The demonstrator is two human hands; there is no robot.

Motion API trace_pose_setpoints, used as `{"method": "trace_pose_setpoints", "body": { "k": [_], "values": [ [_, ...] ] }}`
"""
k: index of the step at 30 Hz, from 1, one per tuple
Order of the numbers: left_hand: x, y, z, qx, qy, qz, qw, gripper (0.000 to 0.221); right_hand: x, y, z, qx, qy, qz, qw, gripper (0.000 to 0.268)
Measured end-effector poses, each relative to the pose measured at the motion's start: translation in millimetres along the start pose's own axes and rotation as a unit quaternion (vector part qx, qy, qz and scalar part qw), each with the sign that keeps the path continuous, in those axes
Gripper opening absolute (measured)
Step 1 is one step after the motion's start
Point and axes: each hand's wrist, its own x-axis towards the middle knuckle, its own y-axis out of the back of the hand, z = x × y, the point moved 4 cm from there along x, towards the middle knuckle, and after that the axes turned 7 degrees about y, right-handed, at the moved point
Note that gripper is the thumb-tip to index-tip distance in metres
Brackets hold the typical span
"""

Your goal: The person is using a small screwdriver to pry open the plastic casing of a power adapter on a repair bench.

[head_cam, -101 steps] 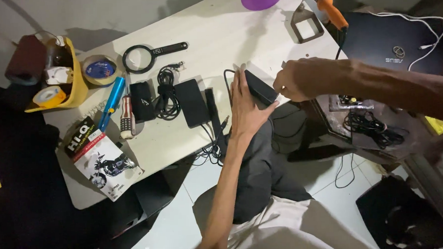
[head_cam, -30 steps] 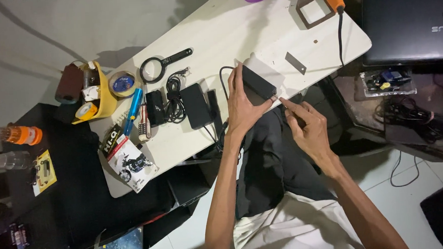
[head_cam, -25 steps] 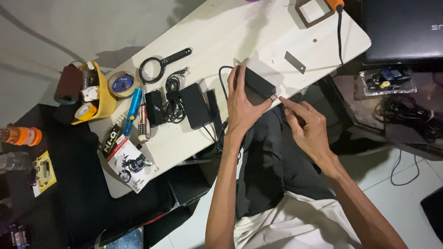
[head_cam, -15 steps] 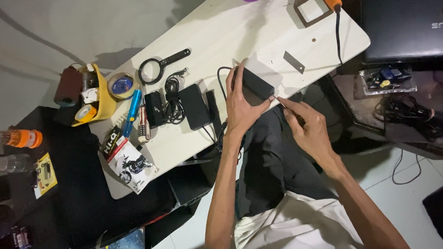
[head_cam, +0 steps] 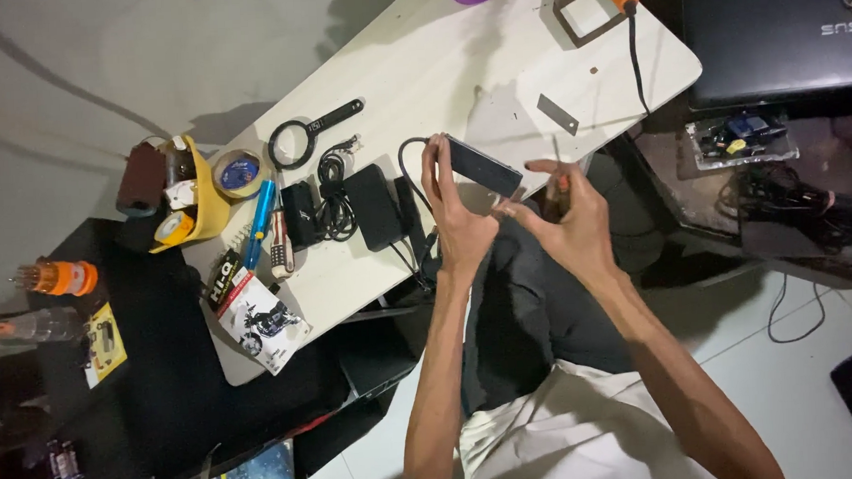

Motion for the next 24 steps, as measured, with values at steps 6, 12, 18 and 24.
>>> {"method": "trace_pose_setpoints", "body": {
  "k": [6,12,18,24],
  "values": [
    [-15.9,9.9,18.9,0.009,0.004,0.052,0.999,0.098,-0.7,-15.7,-5.5,0.035,0.068,0.020,0.997,0.041],
    [-34.1,24.2,36.9,-0.108,0.022,0.013,0.994,0.105,-16.4,-18.3,-13.3,0.060,0.128,0.068,0.988,0.031],
    [-27.6,29.4,83.5,-0.413,0.311,0.112,0.849,0.092,-28.9,-22.5,-22.2,0.076,0.146,0.084,0.983,0.034],
    [-4.1,-32.4,-53.3,-0.610,0.281,-0.029,0.741,0.078,-47.9,-34.1,-8.6,0.080,0.123,0.108,0.983,0.035]
  ]
}}
